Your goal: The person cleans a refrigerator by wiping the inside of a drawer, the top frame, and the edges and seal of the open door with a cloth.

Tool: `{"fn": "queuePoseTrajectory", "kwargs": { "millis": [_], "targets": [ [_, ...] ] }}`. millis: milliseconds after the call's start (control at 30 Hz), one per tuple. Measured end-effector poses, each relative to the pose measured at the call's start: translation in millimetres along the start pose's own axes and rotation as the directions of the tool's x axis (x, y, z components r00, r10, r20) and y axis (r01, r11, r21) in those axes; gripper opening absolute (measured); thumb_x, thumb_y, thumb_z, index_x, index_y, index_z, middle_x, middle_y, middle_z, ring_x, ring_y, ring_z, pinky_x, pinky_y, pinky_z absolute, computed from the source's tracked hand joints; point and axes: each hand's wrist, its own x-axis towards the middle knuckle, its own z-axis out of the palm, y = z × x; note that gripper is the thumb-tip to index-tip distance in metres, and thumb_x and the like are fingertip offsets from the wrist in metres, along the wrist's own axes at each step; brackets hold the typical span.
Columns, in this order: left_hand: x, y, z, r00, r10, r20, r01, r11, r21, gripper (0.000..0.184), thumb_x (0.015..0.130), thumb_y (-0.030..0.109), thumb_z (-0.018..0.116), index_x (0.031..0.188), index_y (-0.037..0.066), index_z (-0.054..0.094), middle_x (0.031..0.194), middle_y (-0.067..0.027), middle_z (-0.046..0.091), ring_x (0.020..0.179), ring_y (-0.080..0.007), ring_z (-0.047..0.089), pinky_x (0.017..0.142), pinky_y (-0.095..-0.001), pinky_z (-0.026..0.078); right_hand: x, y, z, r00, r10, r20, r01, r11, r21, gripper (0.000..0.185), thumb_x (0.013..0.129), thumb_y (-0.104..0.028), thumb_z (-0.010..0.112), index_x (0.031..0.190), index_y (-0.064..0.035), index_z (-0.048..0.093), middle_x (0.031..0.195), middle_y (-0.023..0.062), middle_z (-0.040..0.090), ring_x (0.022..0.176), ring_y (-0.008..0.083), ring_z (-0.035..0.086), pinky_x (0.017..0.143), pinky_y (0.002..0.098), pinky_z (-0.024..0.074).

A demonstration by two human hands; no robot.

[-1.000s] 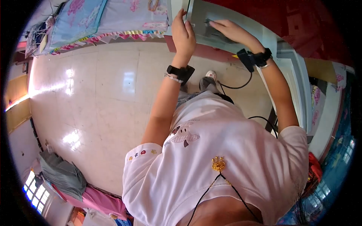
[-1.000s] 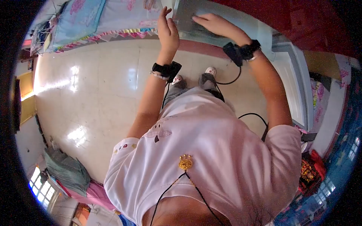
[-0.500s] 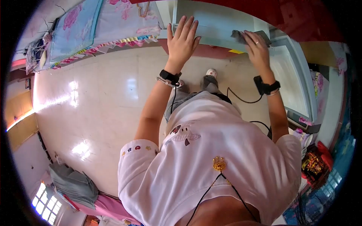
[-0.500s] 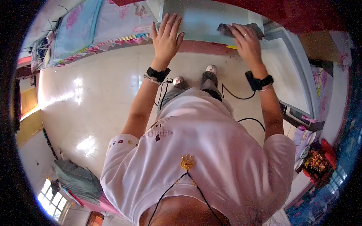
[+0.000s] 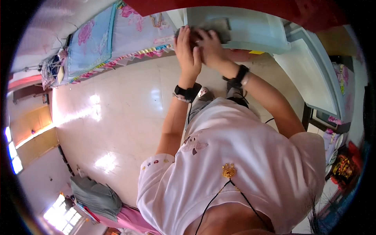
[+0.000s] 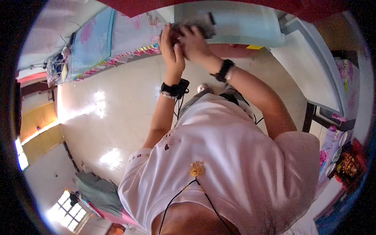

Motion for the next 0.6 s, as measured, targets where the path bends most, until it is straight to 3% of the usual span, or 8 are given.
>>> {"fn": "queuePoseTrajectory", "kwargs": {
  "millis": [67, 133, 233, 333, 400, 600],
  "targets": [
    [-2.7, 4.1, -5.6, 1.0, 0.004, -0.013, -0.004, 1.0, 0.02, 0.045, 0.082, 0.021, 0.038, 0.123, 0.001, 0.039, 0.129, -0.0155, 0.04, 0.124, -0.0317, 0.031, 0.103, -0.0467, 0.01, 13.2, -14.7, 1.7, 0.989, -0.086, -0.121, 0.082, 0.996, -0.036, 0.038, 0.072, -0.024, 0.053, 0.108, -0.0136, 0.056, 0.112, 0.0038, 0.053, 0.111, 0.0237, 0.039, 0.087, 0.0407, 0.0287],
    [-1.2, 5.1, -12.6, 1.0, -0.016, -0.02, 0.019, 0.989, 0.147, 0.044, 0.083, 0.022, 0.038, 0.121, 0.001, 0.042, 0.129, -0.015, 0.04, 0.124, -0.0311, 0.031, 0.103, -0.0471, 0.009, 17.4, -13.5, 2.9, 0.991, -0.099, -0.091, 0.103, 0.994, 0.03, 0.042, 0.069, -0.024, 0.054, 0.109, -0.0097, 0.055, 0.114, 0.005, 0.051, 0.11, 0.0249, 0.04, 0.086, 0.0409, 0.032],
    [2.3, 0.7, -7.1, 1.0, -0.013, 0.004, 0.013, 0.99, 0.141, 0.043, 0.082, 0.022, 0.038, 0.12, 0.003, 0.044, 0.129, -0.0147, 0.04, 0.124, -0.0301, 0.031, 0.102, -0.0477, 0.009, 10.8, 2.5, -4.1, 0.996, -0.049, -0.073, 0.059, 0.988, 0.142, 0.037, 0.071, -0.026, 0.055, 0.105, -0.0117, 0.056, 0.114, 0.0046, 0.052, 0.114, 0.0249, 0.037, 0.092, 0.0404, 0.0281],
    [4.9, 5.5, 4.7, 0.998, 0.003, 0.07, -0.017, 0.981, 0.194, 0.043, 0.081, 0.021, 0.039, 0.12, 0.004, 0.045, 0.129, -0.0139, 0.04, 0.124, -0.0295, 0.031, 0.102, -0.0491, 0.01, -3.5, 14.5, -7.7, 0.989, -0.039, -0.142, 0.048, 0.997, 0.059, 0.039, 0.071, -0.026, 0.055, 0.107, -0.0106, 0.055, 0.116, 0.0054, 0.05, 0.118, 0.0249, 0.035, 0.099, 0.0414, 0.0237],
    [1.8, 8.2, 14.4, 0.994, -0.01, 0.106, -0.027, 0.939, 0.343, 0.043, 0.081, 0.021, 0.039, 0.119, 0.005, 0.046, 0.129, -0.013, 0.041, 0.123, -0.0296, 0.032, 0.101, -0.0497, 0.012, -11.9, 16.2, -3.2, 0.987, -0.025, -0.157, 0.024, 1.0, -0.006, 0.041, 0.072, -0.025, 0.054, 0.11, -0.0094, 0.054, 0.118, 0.0064, 0.049, 0.12, 0.0241, 0.034, 0.103, 0.0431, 0.0179],
    [-1.6, 23.3, 35.9, 0.992, 0.011, 0.127, -0.061, 0.918, 0.392, 0.043, 0.081, 0.025, 0.037, 0.119, 0.006, 0.046, 0.127, -0.0121, 0.042, 0.121, -0.0295, 0.034, 0.1, -0.0516, 0.013, -35.6, 28.1, -4.6, 0.991, 0.025, -0.131, -0.033, 0.998, -0.056, 0.041, 0.073, -0.025, 0.052, 0.111, -0.0102, 0.054, 0.115, 0.006, 0.051, 0.119, 0.0221, 0.036, 0.104, 0.0414, 0.0165]
  ]
}}
